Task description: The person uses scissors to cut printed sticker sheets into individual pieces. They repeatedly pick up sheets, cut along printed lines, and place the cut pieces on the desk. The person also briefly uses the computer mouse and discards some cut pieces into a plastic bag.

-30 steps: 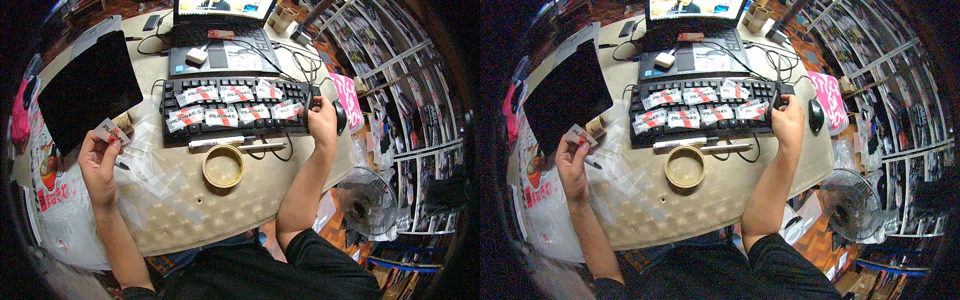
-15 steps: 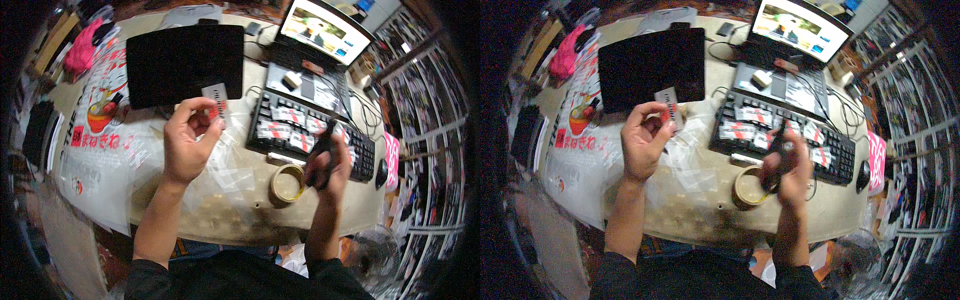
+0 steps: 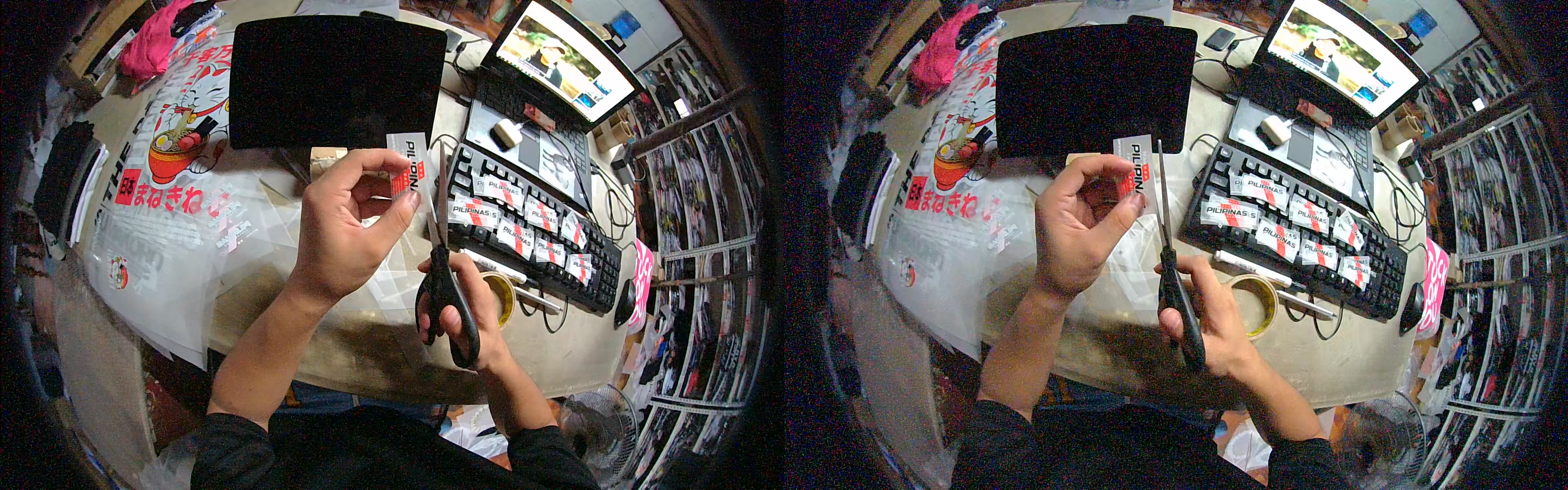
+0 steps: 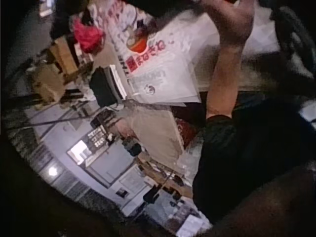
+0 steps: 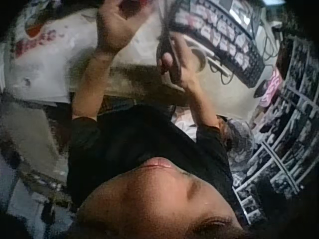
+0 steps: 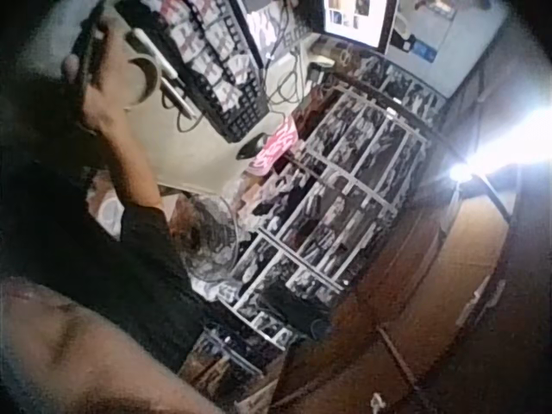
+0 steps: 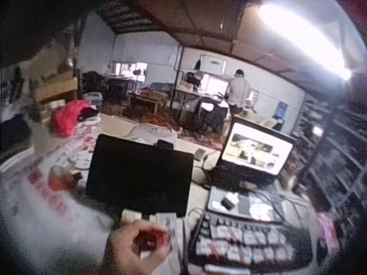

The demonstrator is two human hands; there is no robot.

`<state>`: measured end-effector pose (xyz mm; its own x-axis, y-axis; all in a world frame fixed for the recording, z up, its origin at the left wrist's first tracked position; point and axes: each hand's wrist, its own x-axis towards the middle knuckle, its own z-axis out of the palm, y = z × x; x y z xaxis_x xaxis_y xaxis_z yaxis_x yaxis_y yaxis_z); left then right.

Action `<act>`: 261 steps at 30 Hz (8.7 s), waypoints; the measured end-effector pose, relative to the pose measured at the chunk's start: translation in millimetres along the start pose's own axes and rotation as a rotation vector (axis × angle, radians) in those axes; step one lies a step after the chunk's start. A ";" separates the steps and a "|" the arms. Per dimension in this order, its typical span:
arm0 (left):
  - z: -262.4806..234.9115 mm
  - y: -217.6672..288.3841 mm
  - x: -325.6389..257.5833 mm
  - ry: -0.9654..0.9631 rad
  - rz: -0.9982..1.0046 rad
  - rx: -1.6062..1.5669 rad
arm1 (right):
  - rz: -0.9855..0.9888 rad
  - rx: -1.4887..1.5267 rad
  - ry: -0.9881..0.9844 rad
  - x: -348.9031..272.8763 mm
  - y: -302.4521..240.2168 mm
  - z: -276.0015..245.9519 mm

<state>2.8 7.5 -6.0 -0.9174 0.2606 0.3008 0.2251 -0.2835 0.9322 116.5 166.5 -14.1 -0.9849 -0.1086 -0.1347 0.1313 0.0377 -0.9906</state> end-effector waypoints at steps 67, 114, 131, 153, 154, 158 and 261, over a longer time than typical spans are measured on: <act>-7.9 6.7 4.1 -0.016 0.027 -0.098 | -0.097 -0.051 0.057 3.8 7.0 4.7; 5.6 -32.1 -12.8 -0.495 0.163 1.395 | 0.285 -0.814 0.943 -42.5 -9.3 -170.0; 7.9 -29.7 -71.5 -0.498 0.128 1.459 | -0.201 -0.516 0.971 -34.3 -8.7 -169.8; -158.0 9.3 -105.4 0.265 -0.137 1.611 | -0.376 -0.164 0.627 -11.7 5.0 -102.5; -157.8 6.3 -104.5 0.268 -0.105 1.585 | -0.357 -0.158 0.576 -11.6 3.5 -89.5; -151.1 13.2 -100.1 0.429 0.047 1.213 | -0.355 -0.077 0.342 -11.2 2.4 -39.3; 32.2 12.8 -47.9 0.177 0.148 0.062 | -0.290 0.146 0.123 -22.9 31.5 25.4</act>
<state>60.2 21.0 -2.0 -0.9147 0.0533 0.4006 0.3765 -0.2480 0.8926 146.1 144.9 -42.8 -0.9886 0.0265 0.1482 -0.1504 -0.1204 -0.9813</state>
